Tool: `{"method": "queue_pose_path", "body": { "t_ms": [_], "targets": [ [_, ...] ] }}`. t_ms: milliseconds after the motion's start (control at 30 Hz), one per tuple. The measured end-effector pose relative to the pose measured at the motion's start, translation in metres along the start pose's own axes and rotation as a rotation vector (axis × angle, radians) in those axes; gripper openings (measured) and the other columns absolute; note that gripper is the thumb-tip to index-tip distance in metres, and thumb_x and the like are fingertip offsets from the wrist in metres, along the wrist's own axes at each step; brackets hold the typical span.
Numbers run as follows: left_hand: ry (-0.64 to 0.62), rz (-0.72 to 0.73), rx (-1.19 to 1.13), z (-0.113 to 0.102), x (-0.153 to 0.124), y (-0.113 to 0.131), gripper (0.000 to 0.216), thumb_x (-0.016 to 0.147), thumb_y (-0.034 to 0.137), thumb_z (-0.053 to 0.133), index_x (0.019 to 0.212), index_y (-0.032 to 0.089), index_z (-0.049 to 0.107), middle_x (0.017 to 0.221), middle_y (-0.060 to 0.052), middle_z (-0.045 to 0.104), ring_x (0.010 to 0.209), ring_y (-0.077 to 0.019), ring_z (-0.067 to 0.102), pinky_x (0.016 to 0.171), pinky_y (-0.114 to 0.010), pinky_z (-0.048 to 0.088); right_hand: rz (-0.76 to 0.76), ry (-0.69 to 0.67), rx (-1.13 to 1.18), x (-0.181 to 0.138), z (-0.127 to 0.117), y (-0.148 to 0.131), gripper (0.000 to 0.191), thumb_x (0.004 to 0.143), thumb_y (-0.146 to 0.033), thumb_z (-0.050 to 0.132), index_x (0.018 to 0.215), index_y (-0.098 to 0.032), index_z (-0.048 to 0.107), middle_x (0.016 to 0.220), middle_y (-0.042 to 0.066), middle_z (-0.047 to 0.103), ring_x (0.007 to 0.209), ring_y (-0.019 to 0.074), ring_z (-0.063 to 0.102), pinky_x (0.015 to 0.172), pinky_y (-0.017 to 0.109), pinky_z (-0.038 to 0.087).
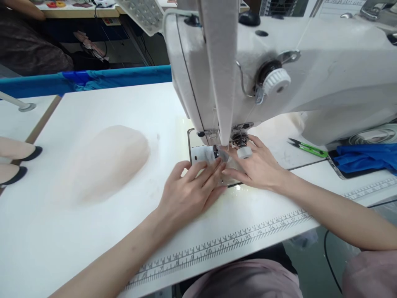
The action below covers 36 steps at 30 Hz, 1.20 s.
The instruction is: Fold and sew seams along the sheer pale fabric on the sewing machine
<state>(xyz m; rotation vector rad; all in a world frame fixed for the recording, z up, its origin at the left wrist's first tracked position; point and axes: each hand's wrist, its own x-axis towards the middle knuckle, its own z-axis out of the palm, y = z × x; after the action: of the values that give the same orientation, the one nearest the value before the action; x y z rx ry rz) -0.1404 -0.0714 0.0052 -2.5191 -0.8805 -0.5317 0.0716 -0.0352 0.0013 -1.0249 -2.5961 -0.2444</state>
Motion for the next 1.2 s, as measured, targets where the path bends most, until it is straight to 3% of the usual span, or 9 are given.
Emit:
{"method": "queue_pose_path", "body": {
  "t_ms": [100, 200, 333, 433, 533, 633, 800, 1000, 1200],
  "targets": [
    [-0.049, -0.037, 0.001, -0.006, -0.004, -0.014, 0.028, 0.094, 0.040, 0.052, 0.108, 0.020, 0.065, 0.112, -0.004, 0.070, 0.101, -0.0247, 0.064, 0.079, -0.042, 0.042, -0.011, 0.077, -0.021, -0.001, -0.005, 0.000, 0.040, 0.097, -0.041, 0.041, 0.100, -0.013, 0.069, 0.094, 0.008, 0.072, 0.096, 0.0223, 0.059, 0.103, 0.042, 0.034],
    [-0.030, -0.250, 0.180, -0.014, -0.010, -0.030, 0.021, 0.092, 0.031, 0.055, 0.108, 0.021, 0.065, 0.097, -0.006, 0.074, 0.100, -0.0302, 0.064, 0.080, -0.049, 0.041, -0.038, 0.199, -0.041, -0.002, -0.008, 0.002, 0.029, 0.092, -0.021, 0.045, 0.081, -0.017, 0.071, 0.066, 0.001, 0.066, 0.075, 0.0179, 0.058, 0.099, 0.040, 0.038],
    [-0.001, -0.215, 0.066, -0.014, -0.010, -0.022, 0.030, 0.091, 0.028, 0.058, 0.119, 0.020, 0.059, 0.102, -0.004, 0.074, 0.087, -0.0245, 0.066, 0.070, -0.041, 0.045, -0.069, 0.107, -0.152, -0.003, -0.008, 0.004, 0.032, 0.081, 0.000, 0.044, 0.088, -0.015, 0.071, 0.093, 0.006, 0.070, 0.090, 0.0210, 0.057, 0.099, 0.041, 0.039],
    [-0.124, -0.138, -0.093, -0.008, -0.006, -0.011, 0.032, 0.092, 0.038, 0.054, 0.119, 0.020, 0.060, 0.113, -0.004, 0.070, 0.088, -0.0228, 0.065, 0.071, -0.040, 0.048, -0.095, 0.077, -0.078, -0.005, -0.007, 0.000, 0.034, 0.081, 0.003, 0.043, 0.093, -0.012, 0.071, 0.102, 0.008, 0.070, 0.098, 0.0227, 0.057, 0.100, 0.041, 0.040],
    [-0.179, -0.329, 0.065, -0.006, -0.006, -0.018, 0.033, 0.094, 0.038, 0.049, 0.118, 0.018, 0.060, 0.117, -0.010, 0.067, 0.102, -0.0333, 0.063, 0.087, -0.056, 0.043, -0.132, 0.073, 0.058, -0.009, -0.005, -0.009, 0.038, 0.082, 0.004, 0.042, 0.101, -0.013, 0.070, 0.109, 0.006, 0.069, 0.106, 0.0210, 0.058, 0.102, 0.040, 0.040],
    [-0.077, -0.387, 0.107, -0.009, -0.007, -0.028, 0.028, 0.093, 0.028, 0.052, 0.119, 0.018, 0.059, 0.118, -0.012, 0.067, 0.111, -0.0343, 0.060, 0.095, -0.059, 0.039, -0.163, 0.057, 0.096, -0.012, -0.003, -0.019, 0.039, 0.085, 0.003, 0.040, 0.110, -0.011, 0.066, 0.119, 0.008, 0.067, 0.114, 0.0195, 0.056, 0.104, 0.040, 0.039],
    [-0.083, -0.172, -0.252, -0.005, -0.003, -0.013, 0.027, 0.094, 0.022, 0.050, 0.119, 0.017, 0.058, 0.114, -0.007, 0.068, 0.102, -0.0206, 0.064, 0.086, -0.037, 0.049, -0.156, 0.112, 0.099, -0.012, -0.001, -0.022, 0.033, 0.091, -0.002, 0.039, 0.104, -0.012, 0.068, 0.108, 0.008, 0.071, 0.105, 0.0181, 0.062, 0.102, 0.041, 0.041],
    [-0.145, -0.159, -0.204, 0.008, -0.005, -0.003, 0.037, 0.093, 0.035, 0.051, 0.121, 0.013, 0.060, 0.114, -0.014, 0.065, 0.106, -0.0284, 0.060, 0.091, -0.045, 0.047, -0.123, 0.120, 0.091, -0.011, 0.000, -0.016, 0.038, 0.089, 0.001, 0.034, 0.096, -0.015, 0.068, 0.107, 0.005, 0.071, 0.096, 0.0166, 0.064, 0.103, 0.042, 0.039],
    [-0.132, -0.147, -0.163, 0.006, -0.006, -0.001, 0.037, 0.093, 0.035, 0.052, 0.123, 0.014, 0.059, 0.126, -0.014, 0.062, 0.121, -0.0284, 0.055, 0.104, -0.050, 0.042, -0.068, 0.002, 0.056, -0.008, 0.007, -0.012, 0.037, 0.087, -0.002, 0.035, 0.115, -0.010, 0.058, 0.116, 0.013, 0.066, 0.117, 0.0229, 0.055, 0.107, 0.048, 0.034]
  ]
}}
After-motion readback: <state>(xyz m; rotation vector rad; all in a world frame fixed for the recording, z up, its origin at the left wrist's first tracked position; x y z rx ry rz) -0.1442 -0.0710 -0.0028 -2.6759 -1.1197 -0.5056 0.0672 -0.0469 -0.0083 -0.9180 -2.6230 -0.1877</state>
